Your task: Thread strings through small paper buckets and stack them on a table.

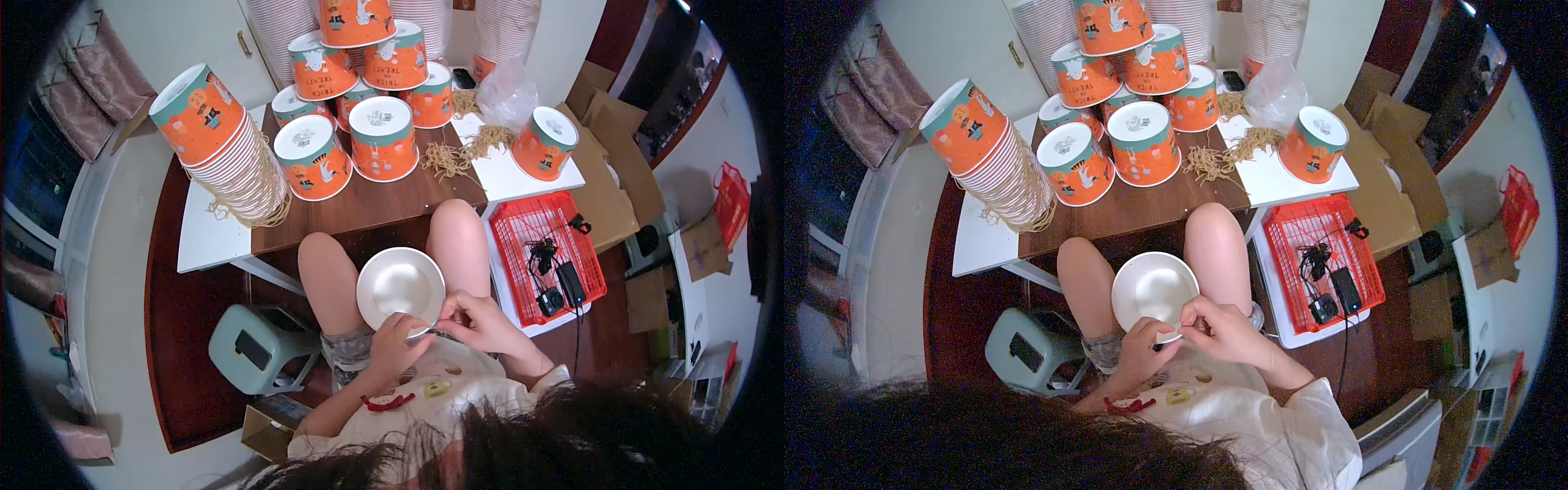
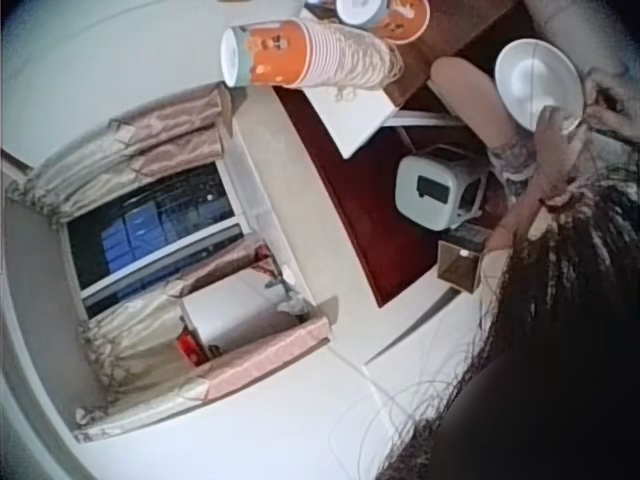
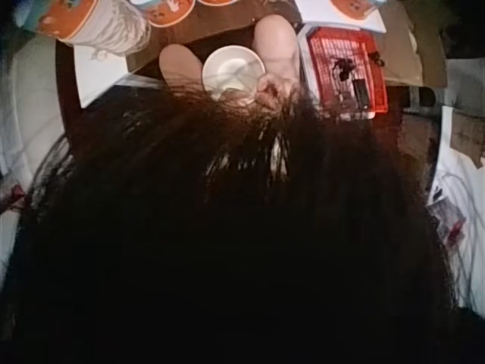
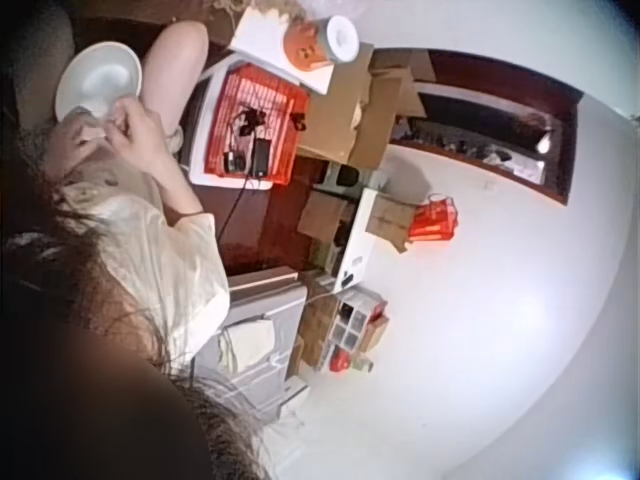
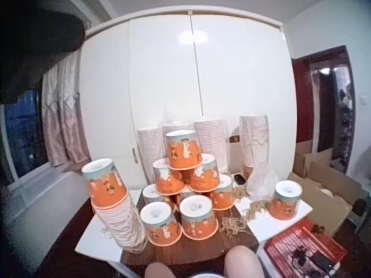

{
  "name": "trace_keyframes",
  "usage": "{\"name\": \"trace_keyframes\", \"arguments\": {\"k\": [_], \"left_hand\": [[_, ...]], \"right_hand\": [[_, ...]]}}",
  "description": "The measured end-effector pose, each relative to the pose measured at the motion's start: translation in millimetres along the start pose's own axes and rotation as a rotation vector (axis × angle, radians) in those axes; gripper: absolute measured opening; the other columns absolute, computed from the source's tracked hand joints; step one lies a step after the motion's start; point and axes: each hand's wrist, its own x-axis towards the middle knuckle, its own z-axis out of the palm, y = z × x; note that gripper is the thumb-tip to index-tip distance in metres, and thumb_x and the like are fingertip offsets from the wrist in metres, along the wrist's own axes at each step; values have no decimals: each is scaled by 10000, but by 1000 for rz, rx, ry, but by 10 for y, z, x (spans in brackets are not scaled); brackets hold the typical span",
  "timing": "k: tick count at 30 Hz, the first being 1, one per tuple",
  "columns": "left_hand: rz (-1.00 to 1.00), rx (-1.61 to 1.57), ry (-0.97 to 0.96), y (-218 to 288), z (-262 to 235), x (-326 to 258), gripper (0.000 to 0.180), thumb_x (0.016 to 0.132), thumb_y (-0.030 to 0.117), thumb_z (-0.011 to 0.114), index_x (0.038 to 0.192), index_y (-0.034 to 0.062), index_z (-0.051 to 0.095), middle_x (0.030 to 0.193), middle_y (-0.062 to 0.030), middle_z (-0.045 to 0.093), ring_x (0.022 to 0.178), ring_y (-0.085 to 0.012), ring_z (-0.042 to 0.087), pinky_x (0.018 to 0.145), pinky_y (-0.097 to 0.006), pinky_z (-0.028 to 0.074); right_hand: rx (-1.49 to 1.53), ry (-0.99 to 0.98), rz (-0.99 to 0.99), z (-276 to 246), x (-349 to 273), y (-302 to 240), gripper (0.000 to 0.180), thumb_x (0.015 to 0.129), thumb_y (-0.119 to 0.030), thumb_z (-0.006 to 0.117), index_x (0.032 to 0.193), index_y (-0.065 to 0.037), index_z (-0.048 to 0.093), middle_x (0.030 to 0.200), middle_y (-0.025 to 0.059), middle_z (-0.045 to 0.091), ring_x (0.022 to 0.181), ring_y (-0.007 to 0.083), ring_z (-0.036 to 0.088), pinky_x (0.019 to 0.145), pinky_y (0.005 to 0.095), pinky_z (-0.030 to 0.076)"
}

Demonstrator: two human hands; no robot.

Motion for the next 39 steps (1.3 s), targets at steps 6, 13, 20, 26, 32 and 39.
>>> {"name": "trace_keyframes", "arguments": {"k": [6,13,20,26,32,39], "left_hand": [[110,-51,101,121,-34,43,165,623,101,680,752,93,578,753,-54,522,684,-218,547,570,-313,456],[189,47,114,141,-9,95,158,612,77,663,735,78,564,741,-47,512,668,-209,539,554,-306,451],[113,88,50,72,22,92,174,600,88,639,752,45,567,768,-79,529,693,-246,552,587,-331,471],[103,33,43,143,-8,113,187,601,90,647,765,40,572,773,-85,536,653,-247,564,569,-310,475],[-431,-333,-358,20,-71,-182,144,736,147,632,823,38,595,845,-31,590,677,-104,556,579,-260,452],[-1133,-1079,-689,61,-61,-281,261,840,197,514,978,-11,591,881,-48,600,806,-89,543,729,-200,424]], "right_hand": [[9,-1,3,7,-8,9,160,757,-61,599,858,-48,476,673,17,537,552,81,542,483,209,421],[-47,-2,0,25,15,-41,164,762,-88,606,844,-47,470,663,46,542,529,120,543,486,238,425],[-2,29,59,130,16,97,161,761,-87,606,824,-47,464,598,46,516,500,125,521,465,256,407],[39,51,49,110,-27,50,154,754,-83,613,804,-49,472,596,40,508,501,116,513,462,248,401],[-109,-126,-81,-99,-182,-138,127,737,-74,589,797,-62,479,646,60,528,532,206,548,486,309,432],[-255,-422,-120,-16,-431,-86,124,740,-102,579,800,-73,474,708,88,557,585,284,565,504,360,454]]}}
